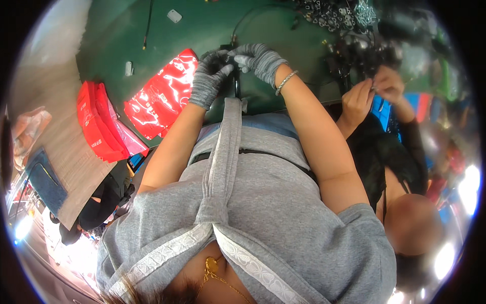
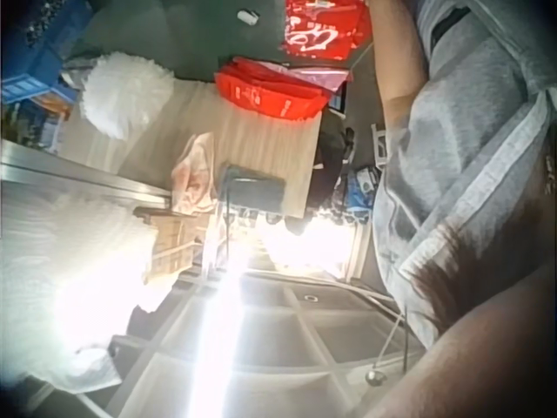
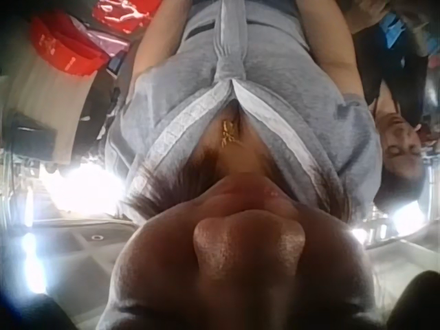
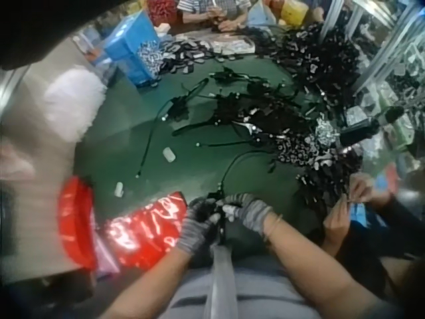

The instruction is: The worker is assembling black mechanical parts and then placing them into red plastic bags at a factory workstation.

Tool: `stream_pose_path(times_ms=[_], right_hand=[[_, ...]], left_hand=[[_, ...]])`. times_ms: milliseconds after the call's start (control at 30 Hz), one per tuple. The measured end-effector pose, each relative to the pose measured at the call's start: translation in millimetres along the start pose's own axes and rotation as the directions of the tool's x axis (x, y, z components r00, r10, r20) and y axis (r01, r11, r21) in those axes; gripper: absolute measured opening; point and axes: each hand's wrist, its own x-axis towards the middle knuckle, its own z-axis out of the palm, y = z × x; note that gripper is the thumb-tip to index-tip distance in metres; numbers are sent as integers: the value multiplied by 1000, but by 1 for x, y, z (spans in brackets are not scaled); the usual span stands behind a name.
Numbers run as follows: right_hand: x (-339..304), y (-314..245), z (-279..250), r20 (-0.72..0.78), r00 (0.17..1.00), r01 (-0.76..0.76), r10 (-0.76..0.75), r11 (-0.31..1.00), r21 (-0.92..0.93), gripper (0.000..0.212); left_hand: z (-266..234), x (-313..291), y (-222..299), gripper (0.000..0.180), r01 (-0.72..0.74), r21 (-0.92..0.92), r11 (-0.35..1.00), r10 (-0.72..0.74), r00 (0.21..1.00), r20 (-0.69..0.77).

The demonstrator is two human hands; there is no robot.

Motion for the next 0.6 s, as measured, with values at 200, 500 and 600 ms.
stream_pose_path(times_ms=[200,500,600], right_hand=[[1,-14,0,-64,994,-102,86,938,-332,21],[6,-17,-3,-54,997,-71,58,956,-286,20],[8,0,7,-198,977,34,-75,978,-205,20]], left_hand=[[-2,6,-7,39,-162,334,929,165,986,20],[1,7,-1,32,-109,179,978,120,992,-51],[2,7,6,28,-76,222,972,92,994,-63]])
